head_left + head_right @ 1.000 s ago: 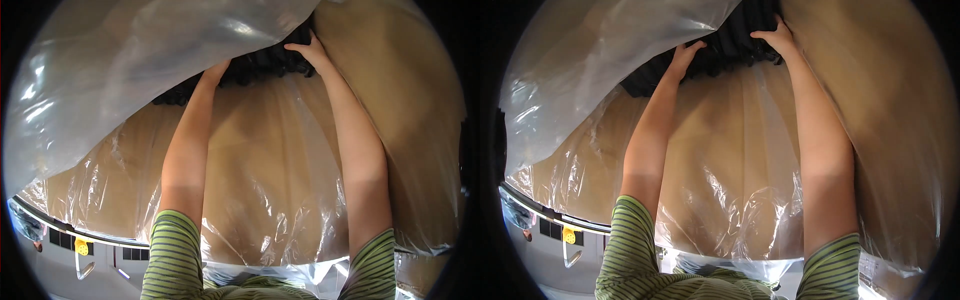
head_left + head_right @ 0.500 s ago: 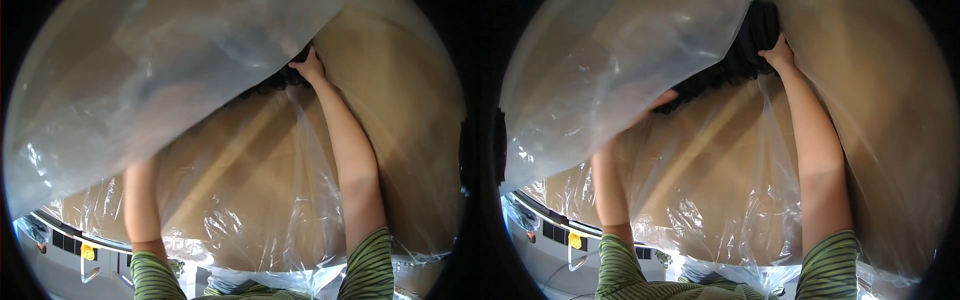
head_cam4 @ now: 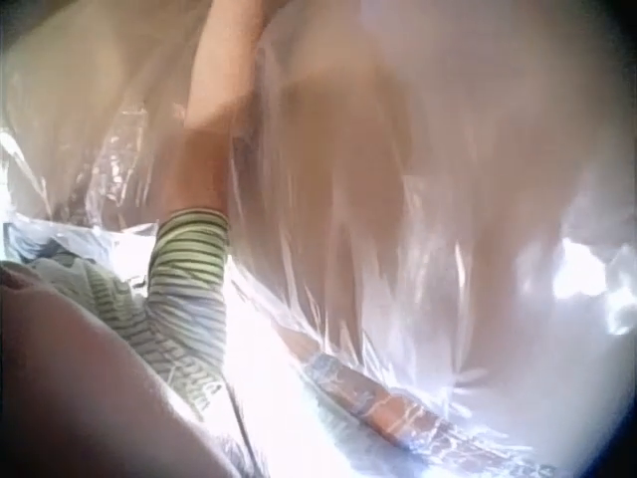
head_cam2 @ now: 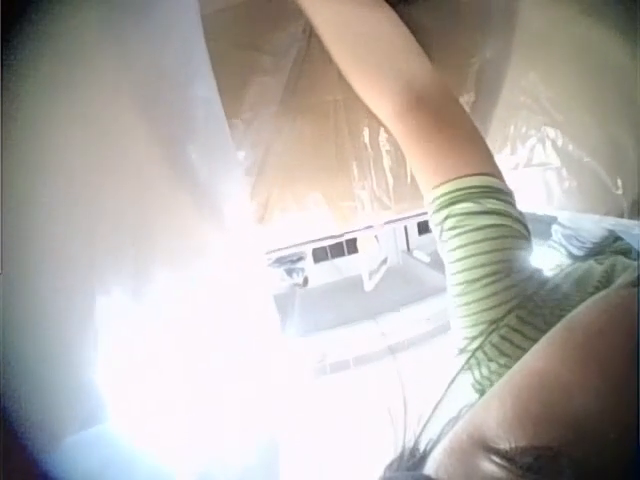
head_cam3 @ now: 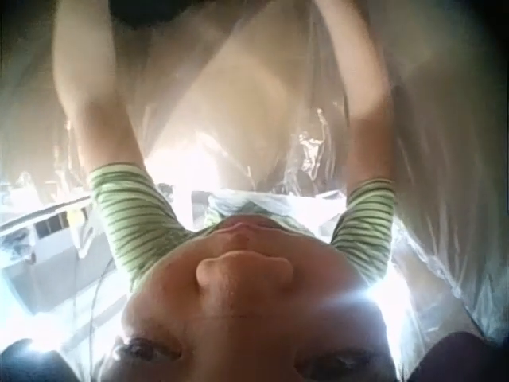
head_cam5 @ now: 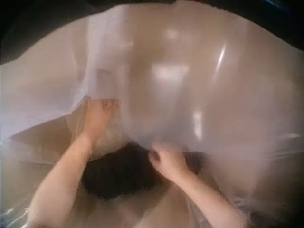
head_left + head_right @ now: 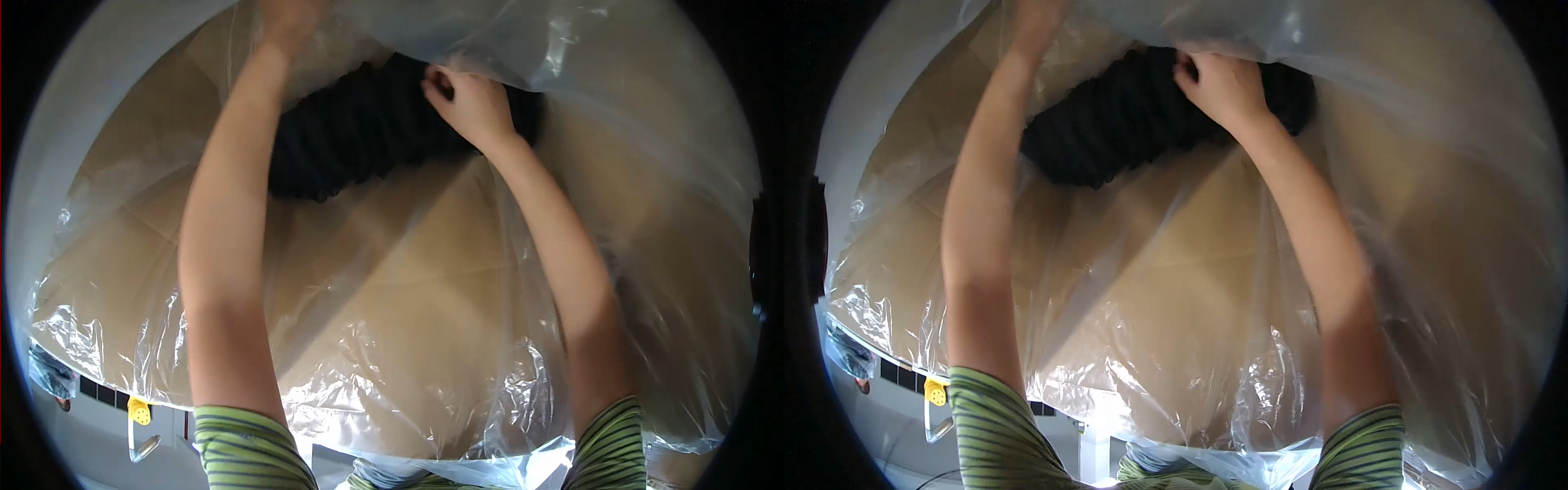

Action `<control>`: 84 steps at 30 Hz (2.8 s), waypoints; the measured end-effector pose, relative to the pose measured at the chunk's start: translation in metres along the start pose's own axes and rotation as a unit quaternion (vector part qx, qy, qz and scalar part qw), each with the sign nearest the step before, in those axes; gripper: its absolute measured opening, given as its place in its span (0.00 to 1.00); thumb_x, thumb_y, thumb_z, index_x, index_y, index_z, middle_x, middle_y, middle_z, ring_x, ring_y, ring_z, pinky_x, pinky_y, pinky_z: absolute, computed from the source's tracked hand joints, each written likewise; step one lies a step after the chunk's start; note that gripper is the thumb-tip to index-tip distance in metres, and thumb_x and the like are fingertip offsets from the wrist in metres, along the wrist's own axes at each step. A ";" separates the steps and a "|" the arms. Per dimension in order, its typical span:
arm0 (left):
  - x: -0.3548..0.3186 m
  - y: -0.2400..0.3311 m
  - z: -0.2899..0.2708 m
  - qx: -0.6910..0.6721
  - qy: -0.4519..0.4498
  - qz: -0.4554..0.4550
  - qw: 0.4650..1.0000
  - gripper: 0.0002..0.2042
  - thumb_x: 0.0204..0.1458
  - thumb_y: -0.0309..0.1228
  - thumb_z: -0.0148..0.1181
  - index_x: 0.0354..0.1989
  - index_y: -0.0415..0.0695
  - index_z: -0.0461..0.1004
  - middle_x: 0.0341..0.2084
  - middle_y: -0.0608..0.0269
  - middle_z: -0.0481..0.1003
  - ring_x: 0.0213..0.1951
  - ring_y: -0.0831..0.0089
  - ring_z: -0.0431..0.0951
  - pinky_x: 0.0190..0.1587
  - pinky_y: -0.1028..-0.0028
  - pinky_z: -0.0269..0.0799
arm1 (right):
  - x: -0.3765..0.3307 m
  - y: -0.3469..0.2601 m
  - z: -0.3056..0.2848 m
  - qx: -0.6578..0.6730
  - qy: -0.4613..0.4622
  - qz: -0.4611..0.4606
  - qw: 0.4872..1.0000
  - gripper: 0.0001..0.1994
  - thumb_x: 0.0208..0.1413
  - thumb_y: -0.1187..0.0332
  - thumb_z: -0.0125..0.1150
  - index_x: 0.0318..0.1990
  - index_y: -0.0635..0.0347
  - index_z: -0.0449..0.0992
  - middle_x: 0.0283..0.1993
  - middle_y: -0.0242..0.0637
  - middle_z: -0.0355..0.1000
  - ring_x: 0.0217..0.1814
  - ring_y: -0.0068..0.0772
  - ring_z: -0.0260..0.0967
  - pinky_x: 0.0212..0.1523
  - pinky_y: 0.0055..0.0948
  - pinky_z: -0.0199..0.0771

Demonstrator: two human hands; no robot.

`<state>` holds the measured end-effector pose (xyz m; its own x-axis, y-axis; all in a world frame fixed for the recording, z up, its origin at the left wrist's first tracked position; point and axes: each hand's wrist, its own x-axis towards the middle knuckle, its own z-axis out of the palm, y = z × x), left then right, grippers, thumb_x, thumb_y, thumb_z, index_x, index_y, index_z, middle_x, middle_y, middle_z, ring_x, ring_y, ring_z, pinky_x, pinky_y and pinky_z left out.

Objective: Attaching tags and fasteners to small black bags and organizing them into a box.

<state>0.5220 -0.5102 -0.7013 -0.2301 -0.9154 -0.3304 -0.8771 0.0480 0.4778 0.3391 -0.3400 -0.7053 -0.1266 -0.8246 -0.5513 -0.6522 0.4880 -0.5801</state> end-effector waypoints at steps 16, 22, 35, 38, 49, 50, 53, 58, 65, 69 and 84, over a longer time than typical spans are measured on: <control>-0.052 -0.194 0.050 0.057 0.133 -0.106 0.984 0.16 0.52 0.30 0.50 0.47 0.34 0.68 0.45 0.40 0.69 0.48 0.44 0.66 0.50 0.57 0.61 | 0.147 0.030 0.000 0.025 -0.177 -0.172 0.969 0.26 0.48 0.63 0.62 0.55 0.57 0.64 0.55 0.46 0.63 0.57 0.41 0.61 0.57 0.39 0.60; -0.044 -0.209 0.044 0.179 0.117 -0.025 0.977 0.16 0.50 0.28 0.50 0.47 0.34 0.67 0.44 0.39 0.68 0.45 0.42 0.67 0.48 0.56 0.62 | 0.208 0.048 0.021 0.105 -0.229 -0.175 0.952 0.30 0.48 0.64 0.64 0.60 0.54 0.61 0.60 0.44 0.60 0.60 0.36 0.58 0.60 0.38 0.58; -0.020 -0.169 0.090 0.019 -0.224 -0.210 0.952 0.38 0.48 0.57 0.52 0.65 0.49 0.51 0.61 0.46 0.55 0.62 0.52 0.55 0.61 0.64 0.53 | 0.204 0.025 -0.016 0.082 -0.175 0.035 0.980 0.35 0.46 0.59 0.65 0.61 0.61 0.58 0.59 0.49 0.61 0.57 0.42 0.62 0.55 0.37 0.63; -0.011 -0.177 0.075 -0.152 -0.090 -0.041 0.983 0.26 0.50 0.42 0.53 0.57 0.46 0.62 0.56 0.48 0.62 0.57 0.48 0.61 0.56 0.61 0.61 | 0.221 0.049 -0.004 0.187 -0.054 -0.033 0.980 0.33 0.50 0.58 0.62 0.61 0.61 0.57 0.59 0.49 0.60 0.58 0.43 0.60 0.56 0.40 0.62; -0.213 -0.026 0.007 -0.063 -0.283 -0.165 0.943 0.20 0.51 0.41 0.54 0.48 0.42 0.69 0.59 0.39 0.54 0.59 0.45 0.59 0.60 0.63 0.57 | 0.047 0.005 0.009 -0.094 0.031 -0.041 0.994 0.30 0.48 0.60 0.57 0.60 0.55 0.58 0.55 0.46 0.65 0.54 0.50 0.63 0.54 0.46 0.62; -0.230 -0.023 -0.008 -0.090 -0.296 -0.182 0.933 0.20 0.51 0.41 0.53 0.48 0.43 0.69 0.60 0.41 0.53 0.59 0.47 0.58 0.61 0.64 0.55 | 0.019 -0.012 0.005 -0.096 -0.011 -0.049 0.994 0.29 0.47 0.61 0.58 0.59 0.54 0.60 0.54 0.46 0.66 0.55 0.48 0.62 0.53 0.47 0.62; -0.227 0.036 -0.066 -0.076 -0.208 -0.147 0.964 0.16 0.50 0.36 0.55 0.47 0.43 0.70 0.55 0.47 0.61 0.56 0.51 0.63 0.58 0.65 0.60 | -0.037 -0.012 -0.038 -0.083 -0.066 -0.090 0.990 0.26 0.46 0.66 0.57 0.56 0.50 0.63 0.52 0.44 0.66 0.53 0.49 0.63 0.52 0.46 0.63; -0.181 0.088 -0.190 0.058 0.219 -0.066 0.972 0.16 0.48 0.29 0.55 0.47 0.40 0.67 0.46 0.39 0.64 0.47 0.44 0.67 0.48 0.57 0.65 | -0.107 -0.029 -0.097 -0.010 -0.124 0.046 0.991 0.23 0.46 0.68 0.56 0.53 0.50 0.66 0.46 0.42 0.70 0.48 0.44 0.68 0.49 0.37 0.67; -0.083 0.085 -0.317 0.188 0.354 0.046 0.915 0.19 0.53 0.37 0.50 0.54 0.49 0.66 0.49 0.45 0.65 0.49 0.50 0.65 0.56 0.50 0.51 | -0.140 -0.075 -0.163 0.172 -0.177 -0.015 0.969 0.14 0.48 0.69 0.55 0.45 0.57 0.73 0.32 0.38 0.74 0.33 0.33 0.72 0.38 0.29 0.70; -0.055 0.068 -0.346 0.029 0.078 -0.034 0.996 0.16 0.52 0.35 0.49 0.48 0.47 0.71 0.39 0.55 0.73 0.45 0.61 0.69 0.56 0.58 0.55 | -0.164 -0.101 -0.187 0.253 -0.143 0.018 0.957 0.11 0.51 0.71 0.53 0.43 0.58 0.73 0.31 0.36 0.74 0.31 0.28 0.70 0.37 0.26 0.70; -0.340 0.282 -0.276 -0.334 -0.160 0.104 0.923 0.08 0.54 0.23 0.48 0.25 0.37 0.70 0.23 0.63 0.71 0.29 0.75 0.70 0.36 0.76 0.67 | -0.498 -0.140 -0.276 0.332 0.234 0.127 0.905 0.07 0.50 0.73 0.51 0.33 0.57 0.77 0.21 0.35 0.70 0.22 0.24 0.67 0.26 0.24 0.66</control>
<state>0.4688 -0.2954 -0.2294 -0.5707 -0.7440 -0.3475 -0.3691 -0.1456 0.9179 0.2873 -0.0763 -0.1842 -0.6126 -0.6174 -0.4935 0.0151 0.6151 -0.7883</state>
